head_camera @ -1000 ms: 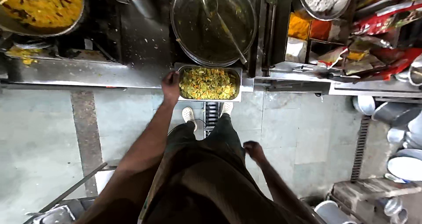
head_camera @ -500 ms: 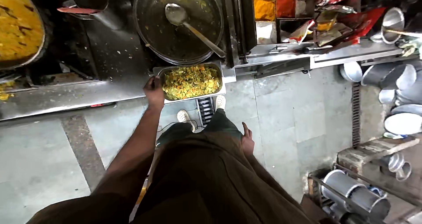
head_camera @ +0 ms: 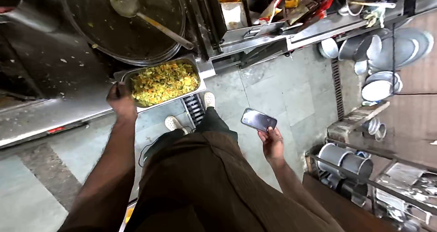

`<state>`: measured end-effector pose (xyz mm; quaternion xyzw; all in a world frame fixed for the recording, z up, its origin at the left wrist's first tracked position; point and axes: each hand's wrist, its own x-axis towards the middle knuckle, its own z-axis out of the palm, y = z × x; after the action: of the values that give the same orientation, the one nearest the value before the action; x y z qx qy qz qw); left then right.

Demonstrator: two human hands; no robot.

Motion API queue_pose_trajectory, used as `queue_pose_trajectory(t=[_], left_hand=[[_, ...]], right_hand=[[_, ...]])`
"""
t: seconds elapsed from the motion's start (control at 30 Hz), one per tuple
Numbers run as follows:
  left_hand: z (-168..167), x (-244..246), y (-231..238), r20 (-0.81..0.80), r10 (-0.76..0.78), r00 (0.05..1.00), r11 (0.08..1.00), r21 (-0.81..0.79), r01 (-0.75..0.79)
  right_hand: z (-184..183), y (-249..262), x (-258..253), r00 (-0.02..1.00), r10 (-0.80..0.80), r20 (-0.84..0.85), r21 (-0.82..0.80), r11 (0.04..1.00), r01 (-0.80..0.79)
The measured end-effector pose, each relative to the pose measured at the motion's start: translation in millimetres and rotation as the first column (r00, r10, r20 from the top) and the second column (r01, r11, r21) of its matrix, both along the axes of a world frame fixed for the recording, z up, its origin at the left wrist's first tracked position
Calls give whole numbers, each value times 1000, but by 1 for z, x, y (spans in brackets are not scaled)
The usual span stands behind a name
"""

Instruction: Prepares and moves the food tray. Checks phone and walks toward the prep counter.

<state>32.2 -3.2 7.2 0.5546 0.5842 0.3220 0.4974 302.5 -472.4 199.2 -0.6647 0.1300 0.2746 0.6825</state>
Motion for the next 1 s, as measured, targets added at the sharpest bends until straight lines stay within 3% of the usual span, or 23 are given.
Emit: queue_pose_trajectory(t=[0.13,0.4,0.83,1.0], left_hand=[[4,1,-2,16,25,1000,999,24,-25],[14,3,-4,-37,26,999,1000,13,-26],[7,1,-1,-42,64,997,998,22,-63],[6,1,-1,-74,65,995,998,4,-65]], right_hand=[[16,50,14,973,223,-60,325,926,-192],[35,128,-1,866,486,-123,619,719,-316],[60,209,-28,698,715,37,698,481,-530],[57,211,-24,609,790,-75,748,448,-490]])
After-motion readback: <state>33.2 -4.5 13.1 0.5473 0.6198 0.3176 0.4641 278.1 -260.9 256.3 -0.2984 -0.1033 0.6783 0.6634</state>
